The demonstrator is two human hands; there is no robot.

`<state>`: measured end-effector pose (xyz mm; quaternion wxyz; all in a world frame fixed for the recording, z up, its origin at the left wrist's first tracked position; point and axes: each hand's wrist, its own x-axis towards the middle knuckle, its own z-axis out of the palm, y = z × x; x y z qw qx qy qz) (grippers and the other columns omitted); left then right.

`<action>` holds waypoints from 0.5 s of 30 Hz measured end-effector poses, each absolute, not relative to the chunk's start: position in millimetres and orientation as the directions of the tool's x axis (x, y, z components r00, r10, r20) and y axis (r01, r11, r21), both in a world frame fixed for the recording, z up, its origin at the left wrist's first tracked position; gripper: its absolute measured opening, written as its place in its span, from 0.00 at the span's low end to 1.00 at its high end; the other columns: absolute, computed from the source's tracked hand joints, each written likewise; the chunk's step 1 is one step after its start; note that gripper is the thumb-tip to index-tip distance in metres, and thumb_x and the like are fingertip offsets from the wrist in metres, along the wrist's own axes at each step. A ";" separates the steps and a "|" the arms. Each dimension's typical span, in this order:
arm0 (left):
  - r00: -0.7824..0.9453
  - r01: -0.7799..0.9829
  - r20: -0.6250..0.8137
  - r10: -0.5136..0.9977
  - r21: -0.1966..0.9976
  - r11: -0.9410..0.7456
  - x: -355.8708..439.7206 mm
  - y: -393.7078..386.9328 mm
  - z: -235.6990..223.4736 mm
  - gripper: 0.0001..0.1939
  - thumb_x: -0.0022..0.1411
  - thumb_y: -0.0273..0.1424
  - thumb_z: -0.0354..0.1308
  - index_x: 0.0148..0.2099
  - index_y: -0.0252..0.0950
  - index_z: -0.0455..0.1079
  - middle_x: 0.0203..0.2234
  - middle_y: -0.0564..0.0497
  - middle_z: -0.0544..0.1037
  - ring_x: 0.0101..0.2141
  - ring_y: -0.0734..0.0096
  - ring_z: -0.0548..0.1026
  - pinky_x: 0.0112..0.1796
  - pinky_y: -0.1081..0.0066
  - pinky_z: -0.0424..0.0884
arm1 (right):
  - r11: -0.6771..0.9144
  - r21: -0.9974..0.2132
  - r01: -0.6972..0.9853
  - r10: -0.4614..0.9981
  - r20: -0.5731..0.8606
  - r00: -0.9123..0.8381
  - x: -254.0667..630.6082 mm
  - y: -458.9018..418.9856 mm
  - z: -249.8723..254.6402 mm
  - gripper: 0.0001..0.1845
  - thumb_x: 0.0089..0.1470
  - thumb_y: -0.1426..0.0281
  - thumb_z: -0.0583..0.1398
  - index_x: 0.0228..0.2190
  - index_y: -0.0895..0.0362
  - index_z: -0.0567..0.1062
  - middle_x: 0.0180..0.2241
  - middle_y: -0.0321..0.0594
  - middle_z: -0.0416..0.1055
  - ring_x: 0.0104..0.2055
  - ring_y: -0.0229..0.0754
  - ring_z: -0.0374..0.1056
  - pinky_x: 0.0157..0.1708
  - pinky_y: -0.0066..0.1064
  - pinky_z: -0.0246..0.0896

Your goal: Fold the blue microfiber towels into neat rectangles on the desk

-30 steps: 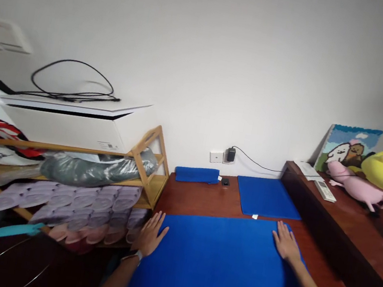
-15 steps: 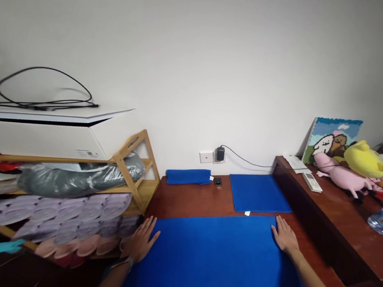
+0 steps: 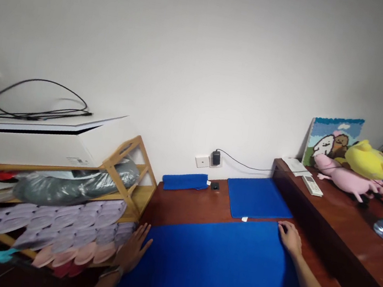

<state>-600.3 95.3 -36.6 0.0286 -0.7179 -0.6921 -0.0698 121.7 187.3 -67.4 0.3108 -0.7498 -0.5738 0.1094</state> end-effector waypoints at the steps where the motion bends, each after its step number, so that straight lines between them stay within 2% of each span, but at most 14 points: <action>1: 0.031 0.998 0.144 0.989 0.046 -0.038 -599.2 94.6 -31.6 0.37 0.72 0.49 0.40 0.74 0.34 0.55 0.72 0.43 0.60 0.71 0.56 0.58 0.66 0.53 0.59 | -0.145 -0.613 0.776 0.928 0.189 0.322 121.6 186.9 -65.1 0.26 0.61 0.52 0.51 0.45 0.50 0.82 0.55 0.44 0.75 0.55 0.52 0.71 0.55 0.43 0.65; 5: 0.076 0.997 0.267 0.961 0.004 -0.080 -578.0 94.3 -6.4 0.35 0.71 0.46 0.41 0.71 0.32 0.60 0.69 0.39 0.66 0.68 0.50 0.63 0.65 0.48 0.61 | -0.133 -0.666 0.734 0.927 0.178 0.330 120.3 185.6 -54.0 0.22 0.61 0.54 0.52 0.43 0.50 0.81 0.54 0.43 0.76 0.55 0.51 0.71 0.55 0.42 0.65; 8: 0.145 0.986 0.391 0.909 0.018 -0.165 -511.0 89.1 12.5 0.27 0.71 0.39 0.42 0.62 0.33 0.71 0.59 0.37 0.77 0.57 0.49 0.76 0.57 0.51 0.70 | -0.128 -0.692 0.711 0.927 0.172 0.334 118.5 184.9 -49.8 0.22 0.61 0.54 0.52 0.43 0.49 0.81 0.54 0.42 0.76 0.55 0.50 0.71 0.55 0.40 0.65; 10: 0.278 0.944 0.414 0.867 0.050 -0.326 -430.8 76.2 19.0 0.21 0.72 0.34 0.44 0.55 0.38 0.76 0.48 0.41 0.82 0.49 0.54 0.80 0.52 0.56 0.74 | -0.131 -0.704 0.698 0.927 0.162 0.338 117.8 184.4 -48.8 0.22 0.62 0.53 0.52 0.43 0.48 0.81 0.54 0.40 0.77 0.55 0.50 0.71 0.55 0.40 0.65; 12: 0.513 0.806 0.367 0.776 0.104 -0.582 -329.9 55.1 16.7 0.19 0.71 0.28 0.46 0.55 0.41 0.76 0.44 0.44 0.83 0.47 0.59 0.79 0.50 0.60 0.73 | -0.135 -0.713 0.688 0.928 0.151 0.339 117.9 183.6 -47.9 0.23 0.62 0.53 0.52 0.44 0.48 0.81 0.53 0.39 0.78 0.55 0.50 0.71 0.55 0.41 0.64; 13: 0.621 0.715 0.332 0.710 0.131 -0.686 -276.6 42.8 11.8 0.17 0.69 0.27 0.49 0.54 0.42 0.76 0.42 0.45 0.82 0.44 0.60 0.79 0.48 0.61 0.73 | -0.137 -0.717 0.683 0.930 0.145 0.339 118.1 183.1 -47.3 0.23 0.62 0.53 0.51 0.45 0.48 0.81 0.53 0.39 0.78 0.55 0.51 0.71 0.55 0.41 0.64; 15: 0.761 0.570 0.259 0.595 0.173 -0.803 -175.7 18.5 -4.8 0.11 0.66 0.32 0.58 0.48 0.41 0.77 0.35 0.46 0.81 0.40 0.59 0.79 0.45 0.61 0.74 | -0.135 -0.723 0.678 0.933 0.139 0.333 118.4 181.9 -45.5 0.23 0.62 0.52 0.51 0.45 0.47 0.81 0.53 0.39 0.78 0.55 0.51 0.71 0.54 0.41 0.64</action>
